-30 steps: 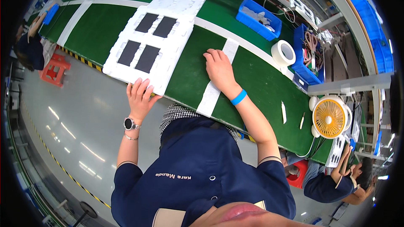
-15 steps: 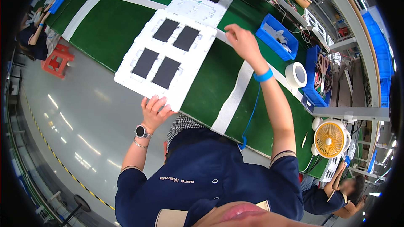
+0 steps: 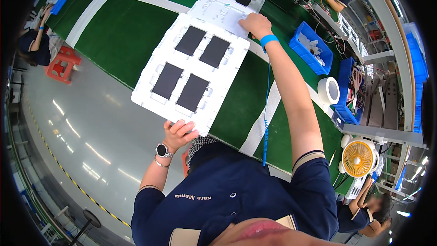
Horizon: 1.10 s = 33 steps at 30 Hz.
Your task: Manually assembling small rectangular electronic components into plastic storage trays on a factory production line.
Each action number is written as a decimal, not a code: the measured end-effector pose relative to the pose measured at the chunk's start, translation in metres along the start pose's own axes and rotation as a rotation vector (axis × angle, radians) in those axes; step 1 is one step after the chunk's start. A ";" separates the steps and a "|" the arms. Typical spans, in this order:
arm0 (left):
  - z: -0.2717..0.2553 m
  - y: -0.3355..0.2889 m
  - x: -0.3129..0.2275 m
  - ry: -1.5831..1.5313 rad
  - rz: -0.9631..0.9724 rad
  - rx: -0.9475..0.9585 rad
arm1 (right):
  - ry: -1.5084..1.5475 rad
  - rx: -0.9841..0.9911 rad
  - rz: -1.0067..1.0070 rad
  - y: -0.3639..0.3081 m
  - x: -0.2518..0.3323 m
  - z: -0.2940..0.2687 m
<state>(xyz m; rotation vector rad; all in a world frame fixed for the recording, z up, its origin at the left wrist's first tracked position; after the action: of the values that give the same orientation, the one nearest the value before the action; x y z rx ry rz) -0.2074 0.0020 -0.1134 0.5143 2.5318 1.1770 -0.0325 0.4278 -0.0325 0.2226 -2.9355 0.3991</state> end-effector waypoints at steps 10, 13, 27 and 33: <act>-0.001 0.005 0.000 -0.017 0.017 0.001 | 0.377 -0.035 -0.043 0.009 -0.027 -0.066; -0.001 0.003 0.001 -0.009 0.012 0.004 | 0.370 -0.018 -0.075 -0.011 -0.033 -0.077; -0.053 0.069 0.030 0.014 -0.337 -0.374 | 0.226 -0.304 -0.309 -0.246 0.038 -0.019; -0.064 0.107 0.079 -0.264 -0.841 -0.223 | 0.308 -0.197 -0.507 -0.286 0.065 0.022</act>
<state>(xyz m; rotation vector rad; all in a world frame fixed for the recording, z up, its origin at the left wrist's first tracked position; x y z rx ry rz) -0.2832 0.0584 0.0000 -0.4011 1.9966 0.9441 -0.0502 0.1407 0.0306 0.7757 -2.4733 0.0597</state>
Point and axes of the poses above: each hand's wrist, its own y-axis towards the middle knuckle, its own z-axis out of the palm, x = y × z, the point moved 5 cm from there along y, towards the middle knuckle, and after that the axes turned 3 degrees about -z, right-handed, at the moved point
